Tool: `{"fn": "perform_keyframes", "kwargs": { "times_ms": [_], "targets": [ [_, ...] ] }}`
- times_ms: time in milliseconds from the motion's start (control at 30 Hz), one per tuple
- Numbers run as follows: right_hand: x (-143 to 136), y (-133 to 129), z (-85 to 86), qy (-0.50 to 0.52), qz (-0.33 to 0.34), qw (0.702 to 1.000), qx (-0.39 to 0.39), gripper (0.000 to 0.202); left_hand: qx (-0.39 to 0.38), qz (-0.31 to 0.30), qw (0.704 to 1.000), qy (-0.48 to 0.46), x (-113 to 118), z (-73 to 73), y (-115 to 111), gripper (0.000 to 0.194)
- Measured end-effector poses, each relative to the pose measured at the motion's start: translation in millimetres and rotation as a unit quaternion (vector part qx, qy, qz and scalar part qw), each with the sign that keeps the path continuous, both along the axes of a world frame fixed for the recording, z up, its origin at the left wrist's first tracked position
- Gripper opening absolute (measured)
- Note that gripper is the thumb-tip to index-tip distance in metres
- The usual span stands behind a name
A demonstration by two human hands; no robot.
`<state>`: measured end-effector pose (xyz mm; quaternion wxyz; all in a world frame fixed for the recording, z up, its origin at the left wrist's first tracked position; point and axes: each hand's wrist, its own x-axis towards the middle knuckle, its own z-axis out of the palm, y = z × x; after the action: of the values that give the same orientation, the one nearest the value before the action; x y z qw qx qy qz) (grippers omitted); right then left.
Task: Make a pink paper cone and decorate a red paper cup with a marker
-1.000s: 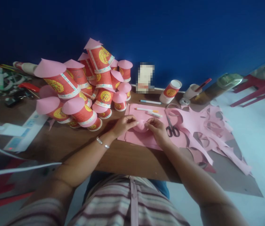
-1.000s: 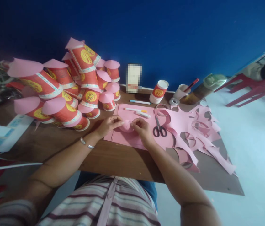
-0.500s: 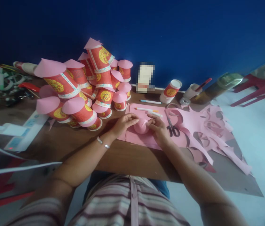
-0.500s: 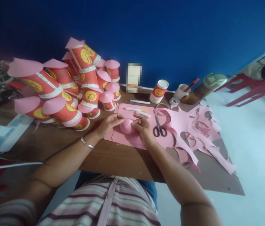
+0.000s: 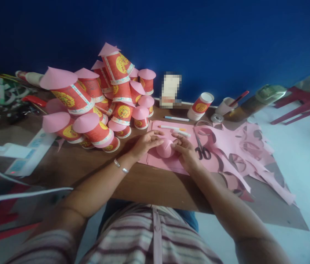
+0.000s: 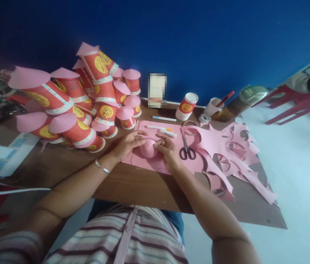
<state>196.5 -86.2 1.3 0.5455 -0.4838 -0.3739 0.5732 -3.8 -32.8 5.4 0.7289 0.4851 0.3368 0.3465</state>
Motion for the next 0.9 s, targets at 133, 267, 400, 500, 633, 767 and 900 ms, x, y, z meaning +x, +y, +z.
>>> {"fn": "perform_keyframes", "kwargs": {
  "times_ms": [133, 267, 400, 500, 633, 767, 900],
  "targets": [
    [-3.2, -2.9, -2.8, -0.028, 0.016, 0.999, 0.029, 0.059, 0.01, -0.014, 1.0, 0.01, 3.6, 10.2, -4.6, 0.057],
    [-4.6, -6.3, -3.2, -0.07, 0.034, 0.995, 0.055, 0.057, 0.031, -0.03, 0.999, 0.027, 6.0, 12.0, -8.2, 0.055],
    [-4.4, -7.9, -1.0, -0.092, 0.044, 0.993, 0.067, 0.054, 0.052, -0.04, 0.997, 0.036, 6.1, 10.8, -9.7, 0.054],
    [-4.8, -8.6, 0.2, -0.105, 0.046, 0.991, 0.075, 0.053, 0.053, -0.046, 0.997, 0.043, 6.0, 11.3, -10.1, 0.052],
    [-6.5, -9.4, 0.5, -0.112, 0.036, 0.99, 0.084, 0.054, 0.056, -0.05, 0.996, 0.043, 6.1, 11.6, -9.9, 0.049],
    [-6.2, -9.7, 0.2, -0.103, 0.012, 0.991, 0.084, 0.053, 0.067, -0.052, 0.996, 0.028, 5.8, 9.5, -8.5, 0.054],
    [-4.9, -9.6, 0.4, -0.109, 0.012, 0.99, 0.085, 0.053, 0.083, -0.054, 0.994, 0.049, 6.3, 10.7, -9.2, 0.057]
  ]
}}
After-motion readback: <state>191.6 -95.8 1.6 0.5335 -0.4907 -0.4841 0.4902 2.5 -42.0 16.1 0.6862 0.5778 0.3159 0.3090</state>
